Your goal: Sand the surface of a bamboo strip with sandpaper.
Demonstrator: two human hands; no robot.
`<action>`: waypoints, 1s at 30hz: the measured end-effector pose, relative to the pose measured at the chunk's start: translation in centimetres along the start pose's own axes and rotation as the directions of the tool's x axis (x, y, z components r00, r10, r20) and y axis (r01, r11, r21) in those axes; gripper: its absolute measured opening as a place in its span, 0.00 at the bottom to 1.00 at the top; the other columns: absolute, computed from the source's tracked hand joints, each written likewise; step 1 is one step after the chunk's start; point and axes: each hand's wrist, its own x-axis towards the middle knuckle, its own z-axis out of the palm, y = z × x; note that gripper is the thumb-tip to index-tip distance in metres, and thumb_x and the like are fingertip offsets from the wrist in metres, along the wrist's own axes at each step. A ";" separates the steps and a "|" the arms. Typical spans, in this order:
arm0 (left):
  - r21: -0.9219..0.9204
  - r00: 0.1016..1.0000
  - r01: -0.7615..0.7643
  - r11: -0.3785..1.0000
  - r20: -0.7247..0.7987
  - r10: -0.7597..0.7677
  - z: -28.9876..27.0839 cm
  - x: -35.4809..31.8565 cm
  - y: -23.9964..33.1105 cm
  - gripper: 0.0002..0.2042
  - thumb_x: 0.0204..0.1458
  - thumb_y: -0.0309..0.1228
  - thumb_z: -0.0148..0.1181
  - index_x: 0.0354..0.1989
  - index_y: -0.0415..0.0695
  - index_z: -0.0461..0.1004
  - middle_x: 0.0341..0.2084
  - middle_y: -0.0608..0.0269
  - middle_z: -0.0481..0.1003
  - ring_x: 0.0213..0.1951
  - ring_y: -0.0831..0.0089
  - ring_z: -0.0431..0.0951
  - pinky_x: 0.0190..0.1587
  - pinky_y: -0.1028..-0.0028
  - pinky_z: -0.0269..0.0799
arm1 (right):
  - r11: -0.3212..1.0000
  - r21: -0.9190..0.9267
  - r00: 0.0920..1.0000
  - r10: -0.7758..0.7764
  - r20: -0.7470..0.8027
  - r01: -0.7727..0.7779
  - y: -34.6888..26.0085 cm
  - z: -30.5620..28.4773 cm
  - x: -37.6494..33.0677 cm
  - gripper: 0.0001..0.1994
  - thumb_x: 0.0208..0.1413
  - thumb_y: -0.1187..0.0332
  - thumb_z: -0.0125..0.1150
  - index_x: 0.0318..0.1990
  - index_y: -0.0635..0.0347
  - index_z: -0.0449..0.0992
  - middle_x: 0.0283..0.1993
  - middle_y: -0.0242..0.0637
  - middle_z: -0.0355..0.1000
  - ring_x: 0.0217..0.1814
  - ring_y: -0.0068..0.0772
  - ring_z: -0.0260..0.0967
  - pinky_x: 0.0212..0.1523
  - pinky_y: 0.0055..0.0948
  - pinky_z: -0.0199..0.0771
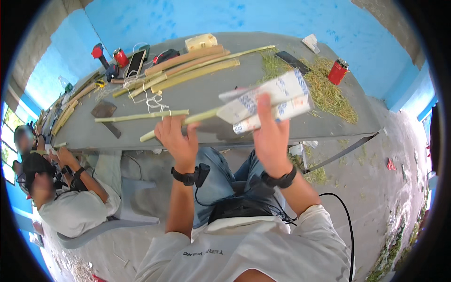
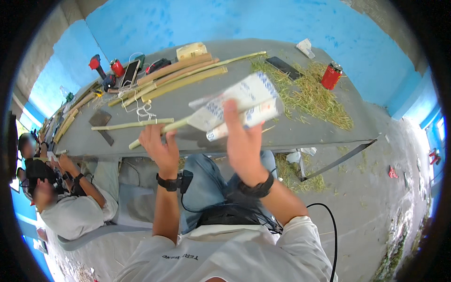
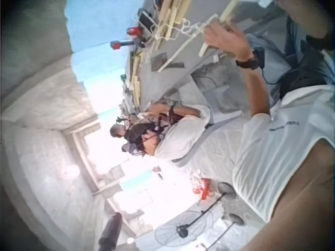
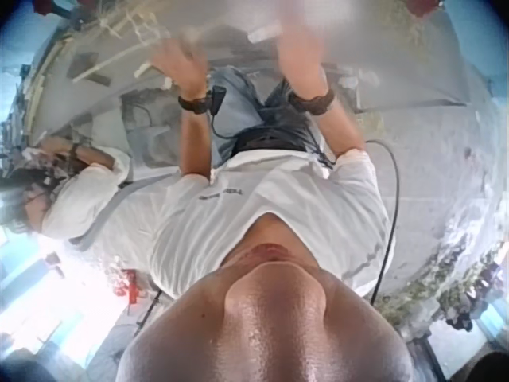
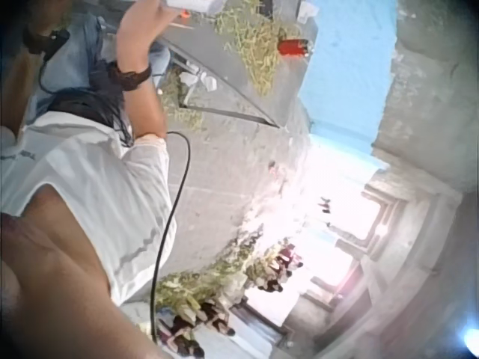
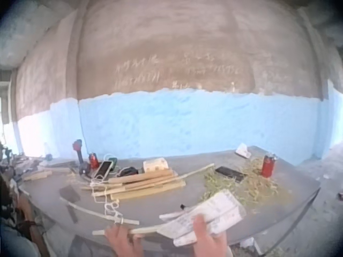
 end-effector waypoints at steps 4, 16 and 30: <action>-0.009 1.000 0.013 1.000 0.026 -0.013 0.0 -0.1 -0.1 0.12 0.55 0.42 0.62 0.36 0.45 0.76 0.30 0.64 0.73 0.34 0.58 0.69 0.44 0.63 0.58 | 0.991 0.047 0.991 0.124 0.054 -0.126 -3.5 -2.9 2.9 0.21 0.66 0.60 0.60 0.58 0.66 0.69 0.52 0.35 0.72 0.58 0.27 0.70 0.54 0.31 0.76; -0.086 1.000 0.005 0.996 -0.003 -0.006 -0.6 -0.1 0.0 0.13 0.56 0.43 0.61 0.34 0.46 0.74 0.29 0.65 0.72 0.33 0.60 0.68 0.42 0.63 0.59 | 0.982 0.133 0.972 0.157 -0.173 -0.135 0.0 1.8 -0.2 0.21 0.68 0.59 0.56 0.57 0.69 0.70 0.53 0.37 0.73 0.52 0.26 0.72 0.47 0.28 0.77; -0.197 0.993 0.077 0.977 -0.077 -0.094 -0.2 -0.4 -0.8 0.18 0.57 0.48 0.60 0.37 0.44 0.72 0.30 0.63 0.73 0.33 0.59 0.69 0.45 0.62 0.60 | 0.999 0.000 0.995 0.032 0.099 -0.032 -2.0 1.0 0.4 0.20 0.70 0.60 0.54 0.58 0.68 0.69 0.51 0.45 0.75 0.50 0.32 0.74 0.51 0.32 0.76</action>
